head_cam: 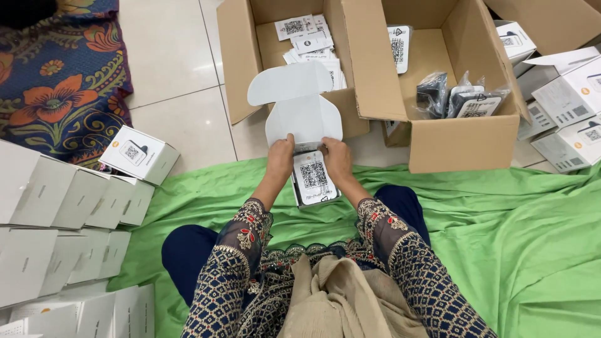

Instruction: The person packs items and manuals into small retail boxes for shipment.

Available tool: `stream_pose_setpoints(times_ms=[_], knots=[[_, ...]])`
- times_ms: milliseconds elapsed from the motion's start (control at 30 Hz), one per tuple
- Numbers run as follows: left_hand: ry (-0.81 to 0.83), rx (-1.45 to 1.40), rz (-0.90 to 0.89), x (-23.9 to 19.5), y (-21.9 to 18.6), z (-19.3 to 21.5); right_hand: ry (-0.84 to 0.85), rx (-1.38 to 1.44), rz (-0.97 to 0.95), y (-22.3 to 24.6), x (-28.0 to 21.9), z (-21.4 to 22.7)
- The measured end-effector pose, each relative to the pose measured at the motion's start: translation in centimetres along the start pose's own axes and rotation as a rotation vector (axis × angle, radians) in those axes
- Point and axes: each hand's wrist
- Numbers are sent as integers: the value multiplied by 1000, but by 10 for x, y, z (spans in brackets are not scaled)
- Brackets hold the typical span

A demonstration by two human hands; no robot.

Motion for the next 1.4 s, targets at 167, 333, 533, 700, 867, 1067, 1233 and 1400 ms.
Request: stream_pose_setpoints(times_ms=[167,333,533,700,867,1067,1233,1400], knots=[[84,42,-11,-1,-5,-13,70,-49,-128,-5,3,-3],[145,143,-29,0,-10,-24,86,-92,-105,-10,1,-6],[179,196,13,-2,-15,-36,49,-79,-14,-15,-3,-7],[219,262,11,-1,-18,-38,57,-127,14,-30,1,-23],[-22,135,-82,8,-69,62,-68,-44,162,21,-2,29],[-546,-353,400,0,-18,25,-261,126,-249,-25,3,4],[-202,-1201,972,-6,43,-28,-3,837,-626,-128,13,-67],[-20,-1206,848,-18,16,4,179,929,-603,-140,9,-61]])
Point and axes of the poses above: each hand's wrist, its own x-axis towards the middle knuckle, its own z-axis out of the back of the hand, y = z × x, and after that the axes turned 1 degree about -y, right-handed
